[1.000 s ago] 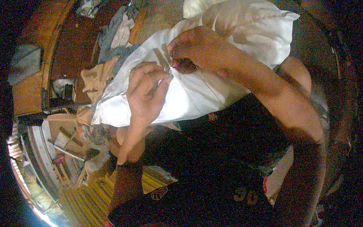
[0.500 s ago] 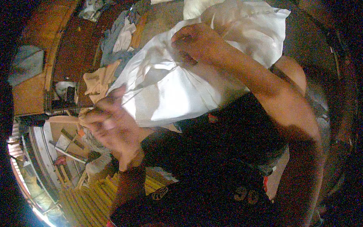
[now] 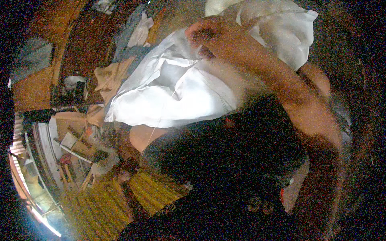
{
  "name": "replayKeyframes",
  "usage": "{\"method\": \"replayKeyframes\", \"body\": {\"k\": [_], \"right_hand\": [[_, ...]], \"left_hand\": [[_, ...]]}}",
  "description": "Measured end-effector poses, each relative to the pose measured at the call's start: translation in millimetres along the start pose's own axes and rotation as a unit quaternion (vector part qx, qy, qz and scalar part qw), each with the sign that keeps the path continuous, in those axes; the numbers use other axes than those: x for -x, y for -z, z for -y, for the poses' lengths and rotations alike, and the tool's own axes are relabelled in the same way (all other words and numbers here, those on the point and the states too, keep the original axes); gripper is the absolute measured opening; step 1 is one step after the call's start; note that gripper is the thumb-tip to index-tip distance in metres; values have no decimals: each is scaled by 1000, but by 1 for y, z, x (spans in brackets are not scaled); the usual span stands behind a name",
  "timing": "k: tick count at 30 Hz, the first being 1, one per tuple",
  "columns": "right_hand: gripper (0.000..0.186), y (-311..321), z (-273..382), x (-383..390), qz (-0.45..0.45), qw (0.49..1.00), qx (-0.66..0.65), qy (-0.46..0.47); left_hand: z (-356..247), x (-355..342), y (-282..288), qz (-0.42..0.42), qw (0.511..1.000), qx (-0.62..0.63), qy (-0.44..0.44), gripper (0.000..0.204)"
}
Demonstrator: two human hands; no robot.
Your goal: The person sits on the floor and uses a needle and thread to sew the opening of a white pillow. They pull the thread through the fabric repeatedly to close the seam.
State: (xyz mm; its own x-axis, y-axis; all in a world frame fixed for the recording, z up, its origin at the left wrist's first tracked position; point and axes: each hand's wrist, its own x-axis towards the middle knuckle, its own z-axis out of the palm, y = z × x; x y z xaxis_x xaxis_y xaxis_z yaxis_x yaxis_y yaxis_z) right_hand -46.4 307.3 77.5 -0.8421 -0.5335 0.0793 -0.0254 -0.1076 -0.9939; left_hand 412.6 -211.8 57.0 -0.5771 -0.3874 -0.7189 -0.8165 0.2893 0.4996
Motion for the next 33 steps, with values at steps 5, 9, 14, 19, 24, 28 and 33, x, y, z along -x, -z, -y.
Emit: {"method": "replayKeyframes", "body": {"k": [5, 9, 14, 19, 24, 28, 33], "right_hand": [[23, 4, 5, 3, 21, 1000, 2, 18], [23, -5, 0, 3, -20, 998, 38, 38], [27, 0, 3, 1, 4, 997, 76, 13], [26, -3, -6, -2, -2, 995, 95, 18], [24, -7, -2, -3, -6, 985, 162, 55], [24, -4, -11, -3, -9, 970, 209, 126], [26, 2, 0, 3, -11, 984, 171, 55]], "left_hand": [[124, 17, -22, -439, 857, -183, 199, 19], [50, 13, -62, -617, 782, -91, -9, 15], [-150, 14, -154, -492, 798, 34, -346, 13], [-299, 35, -240, -294, 812, -31, -504, 23], [-343, 0, -261, -262, 804, -100, -524, 19], [-333, 11, -257, -259, 842, -50, -471, 15], [-281, 32, -211, -305, 837, 2, -454, 8]]}}
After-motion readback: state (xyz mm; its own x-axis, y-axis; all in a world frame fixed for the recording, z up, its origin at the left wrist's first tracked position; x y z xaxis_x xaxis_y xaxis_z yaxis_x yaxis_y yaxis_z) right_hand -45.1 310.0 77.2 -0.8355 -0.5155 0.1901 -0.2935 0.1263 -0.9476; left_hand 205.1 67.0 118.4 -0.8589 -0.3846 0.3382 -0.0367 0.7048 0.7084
